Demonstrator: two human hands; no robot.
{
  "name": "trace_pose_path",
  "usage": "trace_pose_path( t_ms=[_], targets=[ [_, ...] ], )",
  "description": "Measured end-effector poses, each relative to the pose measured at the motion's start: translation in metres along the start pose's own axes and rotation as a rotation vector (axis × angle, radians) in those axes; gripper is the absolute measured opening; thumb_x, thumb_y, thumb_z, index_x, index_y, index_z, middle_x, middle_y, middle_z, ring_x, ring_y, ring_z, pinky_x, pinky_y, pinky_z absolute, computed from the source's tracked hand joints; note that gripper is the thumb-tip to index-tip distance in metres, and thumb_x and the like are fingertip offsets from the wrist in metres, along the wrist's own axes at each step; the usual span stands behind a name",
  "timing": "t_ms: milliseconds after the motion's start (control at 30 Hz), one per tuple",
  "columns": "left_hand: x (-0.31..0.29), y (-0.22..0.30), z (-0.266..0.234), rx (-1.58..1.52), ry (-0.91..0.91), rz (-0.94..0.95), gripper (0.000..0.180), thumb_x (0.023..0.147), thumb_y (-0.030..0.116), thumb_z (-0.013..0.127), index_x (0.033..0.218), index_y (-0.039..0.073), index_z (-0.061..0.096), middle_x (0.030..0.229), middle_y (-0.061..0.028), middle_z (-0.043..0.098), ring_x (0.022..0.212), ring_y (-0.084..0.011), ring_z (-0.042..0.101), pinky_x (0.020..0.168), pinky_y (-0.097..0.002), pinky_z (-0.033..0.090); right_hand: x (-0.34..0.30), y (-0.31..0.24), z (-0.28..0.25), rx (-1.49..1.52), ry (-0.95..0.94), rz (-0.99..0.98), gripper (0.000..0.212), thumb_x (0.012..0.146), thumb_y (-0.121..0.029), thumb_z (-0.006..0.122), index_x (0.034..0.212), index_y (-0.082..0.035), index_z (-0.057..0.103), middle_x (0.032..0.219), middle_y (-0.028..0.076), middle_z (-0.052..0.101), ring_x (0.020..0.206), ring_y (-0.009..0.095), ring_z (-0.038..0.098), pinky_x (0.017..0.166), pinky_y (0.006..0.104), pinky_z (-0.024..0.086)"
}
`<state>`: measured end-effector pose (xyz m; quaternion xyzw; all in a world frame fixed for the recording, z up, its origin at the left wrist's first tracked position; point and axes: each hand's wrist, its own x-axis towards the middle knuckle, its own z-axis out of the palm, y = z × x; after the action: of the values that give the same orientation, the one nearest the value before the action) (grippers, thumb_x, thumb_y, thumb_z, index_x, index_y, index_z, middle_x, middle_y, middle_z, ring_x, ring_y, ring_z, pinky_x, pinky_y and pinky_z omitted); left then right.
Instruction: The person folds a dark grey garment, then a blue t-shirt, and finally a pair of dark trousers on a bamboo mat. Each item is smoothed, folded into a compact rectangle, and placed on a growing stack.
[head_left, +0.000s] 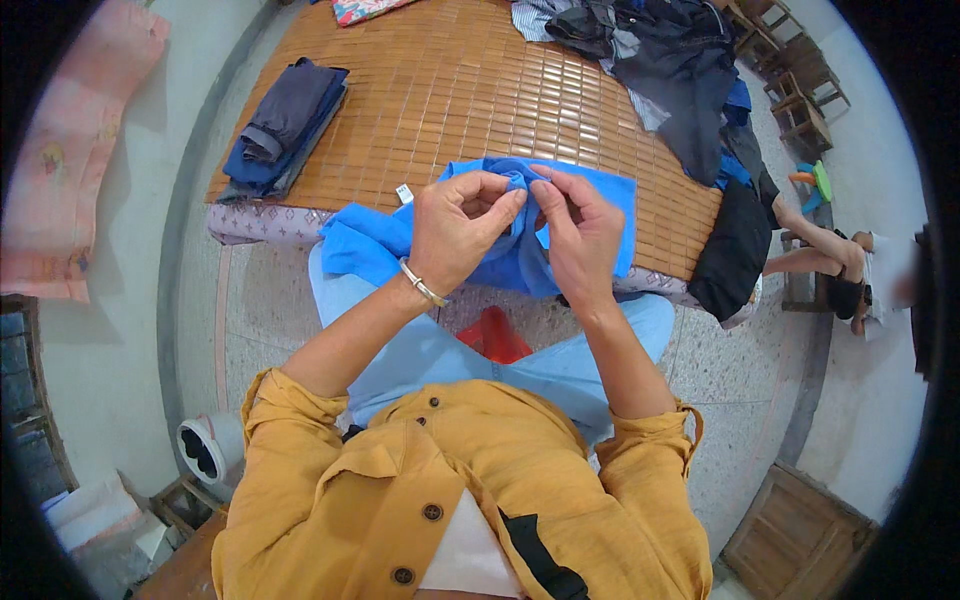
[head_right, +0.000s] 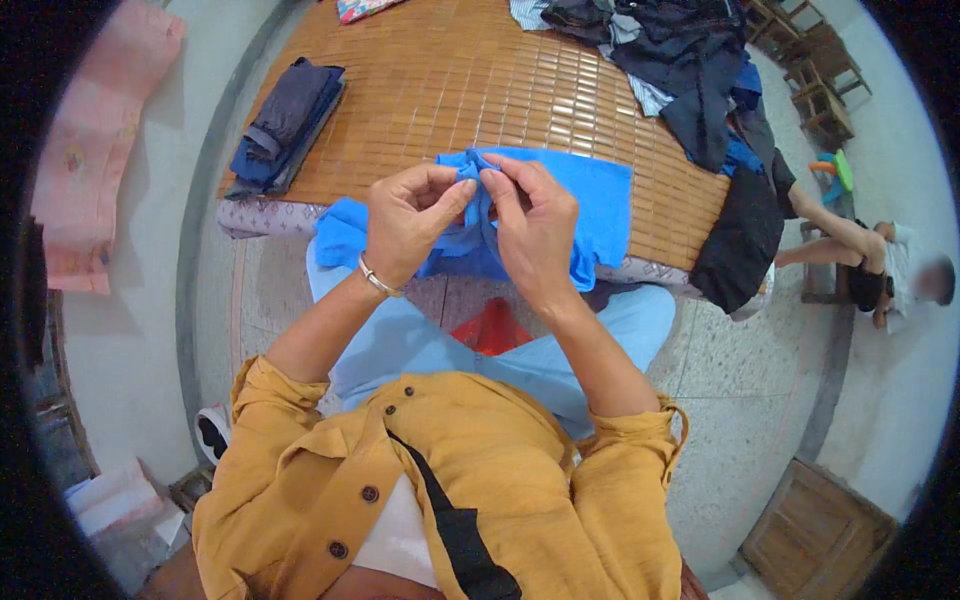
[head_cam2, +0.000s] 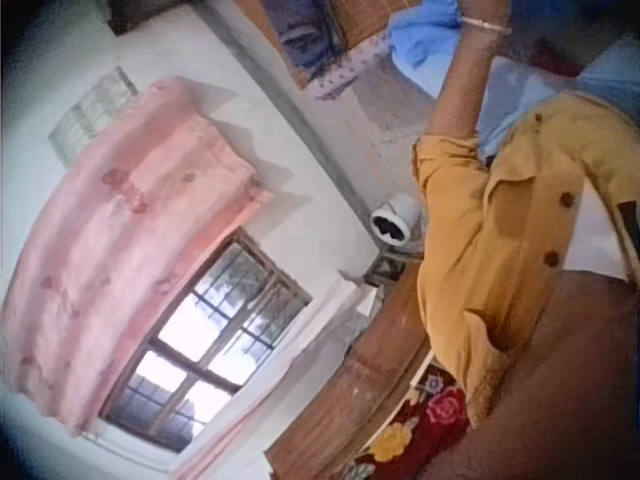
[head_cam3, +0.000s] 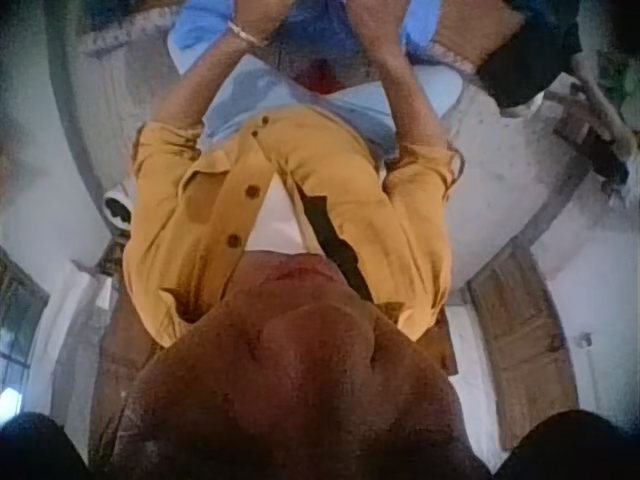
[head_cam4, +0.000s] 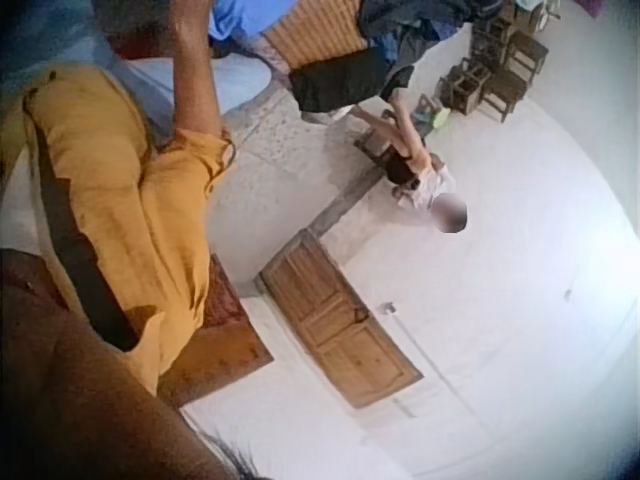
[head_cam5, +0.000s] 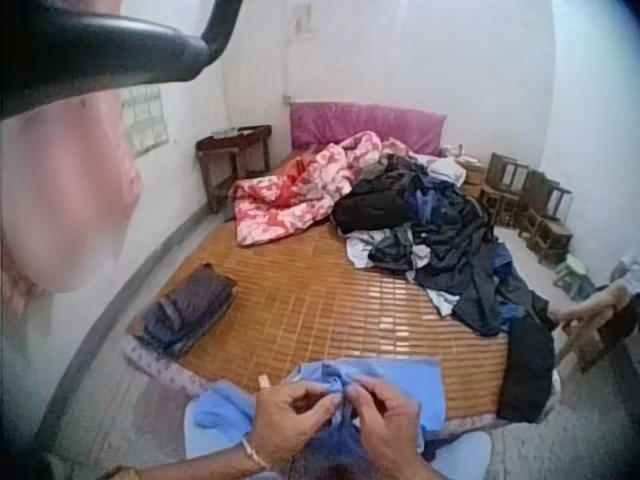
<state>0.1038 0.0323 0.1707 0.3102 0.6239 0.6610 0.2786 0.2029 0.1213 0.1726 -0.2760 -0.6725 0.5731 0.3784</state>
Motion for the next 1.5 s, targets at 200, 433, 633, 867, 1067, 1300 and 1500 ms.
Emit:
trace_pose_path(
  t_ms=[200, 433, 633, 867, 1067, 1300, 1500],
  targets=[
    [-0.005, -0.001, 0.001, 0.094, 0.045, 0.054, 0.012, 0.082, 0.007, 0.067, 0.089, -0.002, 0.068, 0.075, -0.0042, 0.066, 0.064, -0.0063, 0.059, 0.056, -0.0200, 0.047, -0.008, 0.004, -0.002, -0.083, -0.034, -0.086, 0.021, 0.083, 0.001, 0.060, 0.103, 0.000, 0.066, 0.076, 0.005, 0.058, 0.061, 0.009, 0.054, 0.052, 0.0222, 0.044],
    [-0.012, -0.001, 0.000, 0.459, -0.056, 0.396, 0.016, 0.080, 0.001, 0.064, 0.095, -0.001, 0.067, 0.088, -0.0118, 0.067, 0.076, -0.0165, 0.064, 0.062, -0.0263, 0.050, -0.016, 0.008, -0.005, -0.062, -0.028, -0.091, 0.021, 0.084, -0.001, 0.060, 0.104, -0.001, 0.066, 0.079, 0.006, 0.059, 0.062, 0.010, 0.055, 0.054, 0.0220, 0.045],
    [-0.017, -0.001, -0.003, 0.474, -0.202, 0.362, 0.019, 0.077, 0.003, 0.066, 0.096, 0.003, 0.067, 0.090, -0.0083, 0.066, 0.082, -0.0176, 0.063, 0.067, -0.0277, 0.050, -0.023, 0.014, -0.012, -0.016, -0.041, -0.038, 0.019, 0.085, -0.003, 0.060, 0.103, 0.000, 0.066, 0.079, 0.005, 0.059, 0.062, 0.008, 0.055, 0.054, 0.0218, 0.045],
    [0.007, 0.002, -0.018, 0.316, -0.362, 0.401, 0.042, 0.074, 0.014, 0.071, 0.114, 0.005, 0.060, 0.107, -0.0104, 0.064, 0.100, -0.0207, 0.059, 0.087, -0.0324, 0.047, -0.035, 0.002, -0.020, 0.035, -0.175, 0.053, 0.015, 0.084, 0.000, 0.061, 0.098, 0.000, 0.065, 0.083, 0.006, 0.062, 0.065, 0.008, 0.057, 0.056, 0.0214, 0.046],
    [0.031, 0.019, -0.021, 0.485, -0.671, 0.399, 0.030, 0.071, 0.012, 0.072, 0.099, 0.002, 0.065, 0.100, -0.0093, 0.066, 0.093, -0.0223, 0.062, 0.087, -0.0334, 0.046, -0.027, -0.007, -0.023, 0.139, -0.123, -0.126, 0.015, 0.082, -0.003, 0.065, 0.097, -0.001, 0.062, 0.086, 0.005, 0.062, 0.067, 0.009, 0.058, 0.063, 0.0220, 0.047],
    [0.071, 0.070, -0.022, 0.613, -0.477, 0.765, 0.019, 0.078, 0.018, 0.070, 0.086, 0.002, 0.063, 0.079, -0.0029, 0.059, 0.073, -0.0142, 0.054, 0.067, -0.0290, 0.045, -0.015, 0.003, -0.032, -0.224, -0.213, -0.121, 0.020, 0.077, -0.011, 0.071, 0.091, -0.001, 0.060, 0.084, 0.009, 0.061, 0.074, 0.016, 0.058, 0.067, 0.0274, 0.046],
    [0.107, 0.157, -0.003, 0.600, -0.274, 1.016, 0.008, 0.077, 0.008, 0.069, 0.082, 0.003, 0.067, 0.072, -0.0041, 0.061, 0.064, -0.0102, 0.056, 0.058, -0.0244, 0.047, 0.003, 0.017, -0.046, -0.393, -0.172, -0.390, 0.017, 0.078, -0.007, 0.067, 0.093, -0.001, 0.060, 0.079, 0.015, 0.058, 0.073, 0.026, 0.057, 0.066, 0.0314, 0.046]
  ],
)
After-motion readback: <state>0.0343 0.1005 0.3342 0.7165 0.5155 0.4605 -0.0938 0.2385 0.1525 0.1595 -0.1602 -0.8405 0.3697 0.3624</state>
